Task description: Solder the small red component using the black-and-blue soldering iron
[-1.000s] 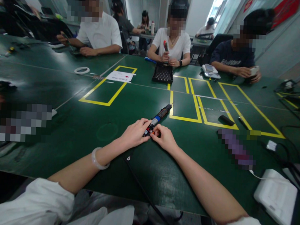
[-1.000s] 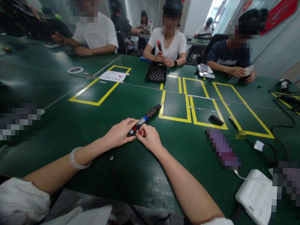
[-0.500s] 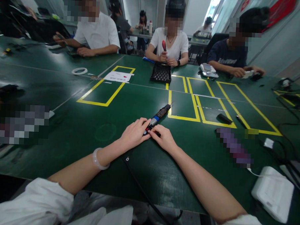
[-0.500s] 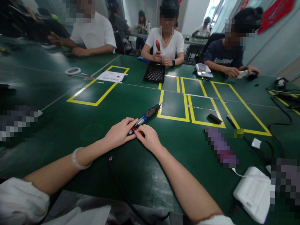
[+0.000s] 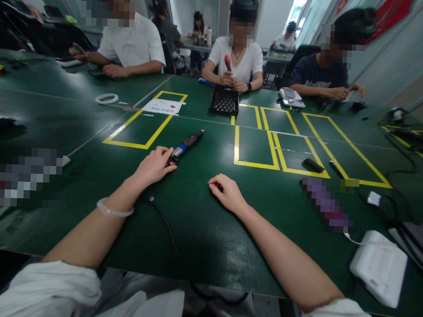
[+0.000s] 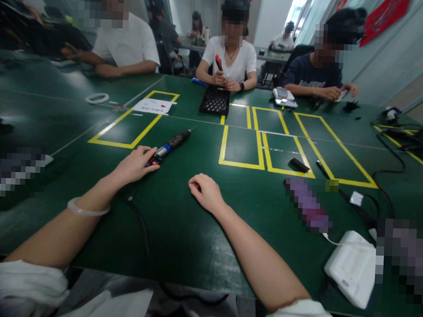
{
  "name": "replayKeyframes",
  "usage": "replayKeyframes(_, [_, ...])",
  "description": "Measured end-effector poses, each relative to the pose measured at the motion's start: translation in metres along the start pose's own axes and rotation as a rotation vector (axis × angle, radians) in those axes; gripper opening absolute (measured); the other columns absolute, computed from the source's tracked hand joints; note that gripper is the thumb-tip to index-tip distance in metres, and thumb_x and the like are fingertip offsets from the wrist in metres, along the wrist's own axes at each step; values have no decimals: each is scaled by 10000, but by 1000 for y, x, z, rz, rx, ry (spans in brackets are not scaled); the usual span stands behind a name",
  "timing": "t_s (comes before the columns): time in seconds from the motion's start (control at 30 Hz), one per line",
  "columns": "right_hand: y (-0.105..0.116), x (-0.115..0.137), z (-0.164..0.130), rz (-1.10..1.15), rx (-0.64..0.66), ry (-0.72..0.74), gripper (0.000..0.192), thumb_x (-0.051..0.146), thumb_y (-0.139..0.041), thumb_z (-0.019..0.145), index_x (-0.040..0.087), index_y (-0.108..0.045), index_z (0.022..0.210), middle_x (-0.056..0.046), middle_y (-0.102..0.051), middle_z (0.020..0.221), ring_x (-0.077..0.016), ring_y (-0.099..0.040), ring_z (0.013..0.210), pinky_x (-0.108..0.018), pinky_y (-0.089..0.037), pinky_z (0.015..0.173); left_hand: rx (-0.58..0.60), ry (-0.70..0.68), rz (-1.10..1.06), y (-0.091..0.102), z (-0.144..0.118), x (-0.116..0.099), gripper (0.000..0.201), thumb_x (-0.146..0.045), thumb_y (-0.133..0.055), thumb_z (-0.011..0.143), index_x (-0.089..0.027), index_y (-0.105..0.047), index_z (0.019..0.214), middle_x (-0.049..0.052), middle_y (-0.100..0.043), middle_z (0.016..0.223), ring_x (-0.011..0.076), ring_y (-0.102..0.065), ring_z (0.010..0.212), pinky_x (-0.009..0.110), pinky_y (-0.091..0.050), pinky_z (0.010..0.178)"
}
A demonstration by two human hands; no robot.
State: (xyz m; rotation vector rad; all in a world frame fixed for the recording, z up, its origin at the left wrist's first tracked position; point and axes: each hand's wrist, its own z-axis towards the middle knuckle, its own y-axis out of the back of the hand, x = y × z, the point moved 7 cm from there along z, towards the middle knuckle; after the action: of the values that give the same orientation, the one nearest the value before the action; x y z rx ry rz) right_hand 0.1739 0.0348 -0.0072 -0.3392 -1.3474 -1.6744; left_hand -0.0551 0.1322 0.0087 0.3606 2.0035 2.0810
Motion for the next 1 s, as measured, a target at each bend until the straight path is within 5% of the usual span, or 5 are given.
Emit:
replayKeyframes(0.2, [-2, 0, 1, -31, 16, -2, 91, 169, -543, 919, 193, -622, 881, -19, -599, 811, -156, -555, 784, -266, -415, 722, 52, 273, 5, -7, 8, 104, 652, -504, -498, 900, -131, -404, 1427, 192, -397, 1401, 336, -474, 1190, 418, -415, 948])
replayKeyframes(0.37, [-2, 1, 1, -49, 33, -15, 87, 172, -547, 921, 191, -623, 883, -23, -608, 821, -160, -557, 797, -272, -414, 737, 80, 438, -5, -2, -2, 148, 694, -518, -470, 914, -127, -341, 1472, 198, -366, 1462, 365, -475, 1194, 455, -429, 907])
replayKeyframes(0.63, [-3, 1, 0, -36, 39, -17, 85, 164, -549, 915, 195, -624, 887, -23, -616, 834, -161, -557, 809, -278, -422, 754, -146, 420, 121, 27, -19, 117, 532, -391, -556, 882, -60, -475, 1291, 218, -486, 1304, 342, -523, 1117, 447, -470, 881])
replayKeyframes(1.0, [-3, 0, 1, -46, 43, -5, 89, 181, -546, 919, 197, -624, 880, -24, -609, 821, -167, -547, 803, -289, -417, 751, -188, 469, 78, 34, -22, 107, 469, -391, -295, 968, -32, -532, 1153, 204, -568, 1122, 332, -564, 989, 488, -480, 789])
